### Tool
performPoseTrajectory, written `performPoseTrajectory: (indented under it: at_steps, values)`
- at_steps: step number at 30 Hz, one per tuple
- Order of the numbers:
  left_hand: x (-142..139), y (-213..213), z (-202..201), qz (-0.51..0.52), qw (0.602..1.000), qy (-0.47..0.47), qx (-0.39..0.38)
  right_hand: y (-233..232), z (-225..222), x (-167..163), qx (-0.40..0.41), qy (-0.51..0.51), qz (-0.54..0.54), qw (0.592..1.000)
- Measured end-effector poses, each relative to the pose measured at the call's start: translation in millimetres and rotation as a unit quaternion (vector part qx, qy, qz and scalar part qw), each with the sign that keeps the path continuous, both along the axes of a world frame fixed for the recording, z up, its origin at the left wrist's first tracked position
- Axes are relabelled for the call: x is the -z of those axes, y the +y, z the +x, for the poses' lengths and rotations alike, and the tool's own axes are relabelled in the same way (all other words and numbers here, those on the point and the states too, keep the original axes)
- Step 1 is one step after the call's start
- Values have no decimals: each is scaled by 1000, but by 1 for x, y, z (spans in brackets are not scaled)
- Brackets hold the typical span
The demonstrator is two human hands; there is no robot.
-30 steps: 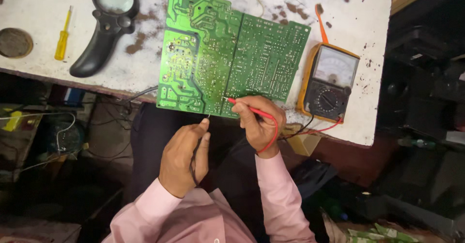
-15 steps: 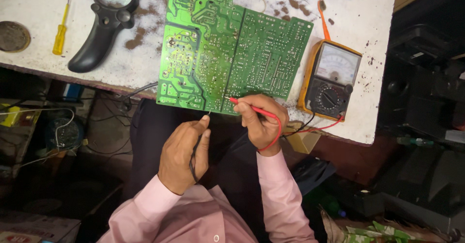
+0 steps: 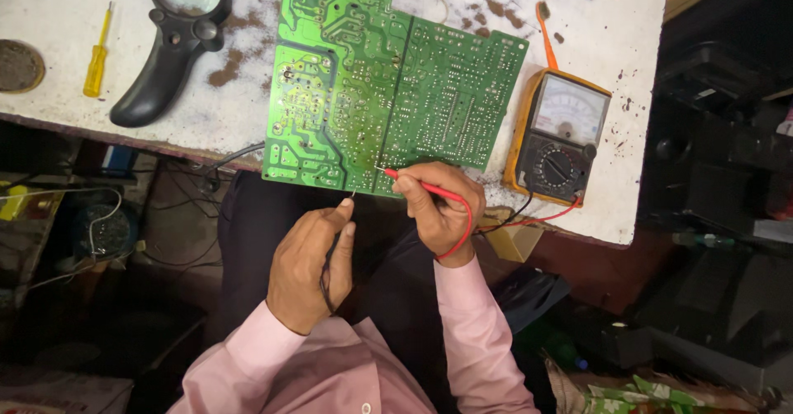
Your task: The person uses a multimeter to test points on a green circuit board. They hold the black probe on one spot and move the red probe across multiple test points while observing the meter. The board remains on the workbench throughout.
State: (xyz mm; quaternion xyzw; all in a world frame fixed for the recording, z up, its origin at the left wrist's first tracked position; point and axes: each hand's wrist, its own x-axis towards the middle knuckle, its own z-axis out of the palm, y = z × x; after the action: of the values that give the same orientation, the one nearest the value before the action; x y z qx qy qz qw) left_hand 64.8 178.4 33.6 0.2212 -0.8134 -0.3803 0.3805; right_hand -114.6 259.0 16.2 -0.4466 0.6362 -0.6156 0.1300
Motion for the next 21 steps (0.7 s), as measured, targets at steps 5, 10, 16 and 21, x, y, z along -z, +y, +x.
performPoseTrajectory:
  at_steps: [5, 10, 16, 21]
  values:
    - [8, 6, 0, 0, 1000, -1, -17, 2, 0, 0, 13, -9, 23, 1000]
    - [14, 13, -2, 16, 999, -30, -30, 4, -7, -4, 12, 65, 0, 998]
    - [19, 17, -3, 31, 998, -30, -38, 8, -7, -13, 7, 71, 13, 997]
    - [20, 16, -4, 28, 998, -35, -44, 7, -7, -14, 5, 65, 13, 998]
